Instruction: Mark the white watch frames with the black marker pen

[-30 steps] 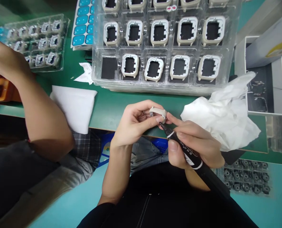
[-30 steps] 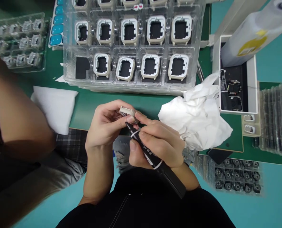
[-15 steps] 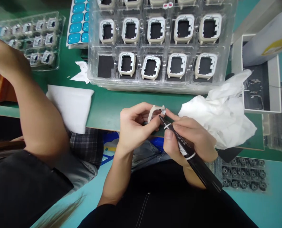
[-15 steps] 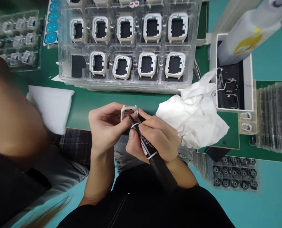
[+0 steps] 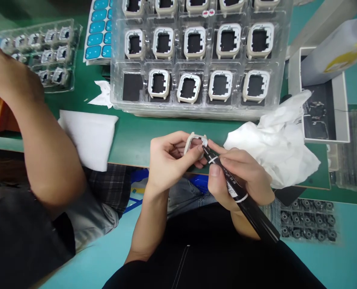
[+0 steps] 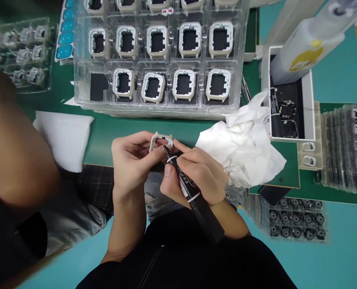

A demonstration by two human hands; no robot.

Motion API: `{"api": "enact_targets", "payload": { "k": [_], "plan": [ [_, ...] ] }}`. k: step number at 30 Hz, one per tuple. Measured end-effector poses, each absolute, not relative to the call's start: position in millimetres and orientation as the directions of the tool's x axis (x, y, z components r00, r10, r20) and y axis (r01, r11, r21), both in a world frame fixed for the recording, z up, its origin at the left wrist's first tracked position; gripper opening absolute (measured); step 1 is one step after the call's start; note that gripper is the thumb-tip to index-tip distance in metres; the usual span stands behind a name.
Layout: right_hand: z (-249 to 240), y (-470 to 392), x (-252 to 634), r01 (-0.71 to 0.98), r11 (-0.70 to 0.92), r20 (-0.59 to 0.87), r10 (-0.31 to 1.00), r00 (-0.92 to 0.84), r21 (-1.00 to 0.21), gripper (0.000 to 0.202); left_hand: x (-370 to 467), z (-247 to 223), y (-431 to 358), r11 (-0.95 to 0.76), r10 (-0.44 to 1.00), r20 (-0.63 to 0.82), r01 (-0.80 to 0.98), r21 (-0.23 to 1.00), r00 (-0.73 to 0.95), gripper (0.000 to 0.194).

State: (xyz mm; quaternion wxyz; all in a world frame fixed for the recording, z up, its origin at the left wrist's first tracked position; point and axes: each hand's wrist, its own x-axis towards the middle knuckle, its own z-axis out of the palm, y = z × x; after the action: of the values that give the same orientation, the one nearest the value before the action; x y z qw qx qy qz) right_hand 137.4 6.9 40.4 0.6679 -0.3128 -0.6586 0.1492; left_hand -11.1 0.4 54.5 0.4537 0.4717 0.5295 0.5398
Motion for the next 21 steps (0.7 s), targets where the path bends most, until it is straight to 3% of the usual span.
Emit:
{"api": "enact_targets", "payload": {
  "k": [6, 13, 21],
  "plan": [
    [38.8, 3.9, 139.7, 0.166, 0.701, 0.716, 0.697, 0.048, -0.694, 0.032, -15.3, 58.5, 4.9, 0.103, 0.990, -0.113, -0.119, 0.988, -0.082, 0.023],
    [47.2, 2.9, 154.5, 0.139, 0.707, 0.711, 0.703, -0.032, -0.693, 0.044, -25.1, 67.0, 12.7, 0.193, 0.970, -0.233, -0.360, 0.913, -0.072, 0.024],
    [48.8, 0.3, 154.8, 0.121, 0.677, 0.678, 0.734, -0.040, -0.726, 0.036, -29.0, 71.5, 18.6, 0.243, 0.946, -0.311, -0.443, 0.863, -0.088, 0.021]
  ]
}}
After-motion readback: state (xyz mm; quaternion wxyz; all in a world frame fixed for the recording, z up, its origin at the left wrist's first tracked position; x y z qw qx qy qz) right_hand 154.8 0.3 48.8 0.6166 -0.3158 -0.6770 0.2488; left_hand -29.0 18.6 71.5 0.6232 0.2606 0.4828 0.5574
